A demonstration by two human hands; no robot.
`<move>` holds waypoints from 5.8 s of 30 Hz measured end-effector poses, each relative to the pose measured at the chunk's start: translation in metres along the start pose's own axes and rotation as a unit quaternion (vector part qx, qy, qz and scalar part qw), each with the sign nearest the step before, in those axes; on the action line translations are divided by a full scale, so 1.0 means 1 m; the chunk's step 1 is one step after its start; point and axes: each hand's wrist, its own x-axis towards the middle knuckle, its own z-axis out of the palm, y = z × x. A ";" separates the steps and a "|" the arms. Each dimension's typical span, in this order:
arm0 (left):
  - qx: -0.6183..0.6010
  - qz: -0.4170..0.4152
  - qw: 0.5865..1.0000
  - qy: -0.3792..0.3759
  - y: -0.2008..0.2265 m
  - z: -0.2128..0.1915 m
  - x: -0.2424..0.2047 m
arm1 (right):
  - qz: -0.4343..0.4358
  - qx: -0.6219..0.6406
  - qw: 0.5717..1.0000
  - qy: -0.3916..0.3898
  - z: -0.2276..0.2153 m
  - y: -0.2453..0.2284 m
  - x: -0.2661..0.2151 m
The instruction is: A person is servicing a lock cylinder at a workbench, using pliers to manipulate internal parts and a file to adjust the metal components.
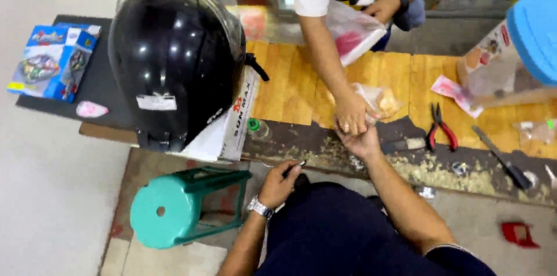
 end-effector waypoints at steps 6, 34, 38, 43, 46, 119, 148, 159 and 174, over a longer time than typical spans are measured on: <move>-0.006 0.013 0.999 -0.033 -0.010 -0.013 0.025 | -0.025 0.024 0.999 -0.016 -0.015 0.004 0.001; 0.044 0.065 0.996 -0.029 0.017 0.064 0.026 | 0.120 -0.040 0.992 -0.007 -0.045 -0.052 -0.053; 0.019 0.043 0.999 -0.026 0.024 0.089 0.025 | 0.146 -0.084 0.986 -0.010 -0.074 -0.062 -0.074; 0.054 0.040 0.996 -0.052 0.039 0.129 0.024 | 0.082 -0.046 0.991 0.097 -0.104 -0.081 -0.123; 0.060 0.019 0.996 -0.065 0.043 0.155 0.023 | 0.061 0.050 0.990 0.113 -0.124 -0.114 -0.130; 0.059 0.071 0.967 -0.239 0.060 0.115 0.061 | -0.144 0.069 0.985 -0.064 -0.054 -0.083 -0.193; 0.114 0.092 0.940 -0.307 0.080 0.139 0.089 | -0.224 0.067 0.968 -0.090 -0.042 -0.095 -0.221; 0.098 0.106 0.943 -0.300 0.085 0.138 0.085 | -0.211 0.071 0.970 -0.100 -0.053 -0.095 -0.218; 0.093 0.099 0.945 -0.297 0.076 0.135 0.084 | -0.223 0.069 0.971 -0.043 -0.064 -0.093 -0.206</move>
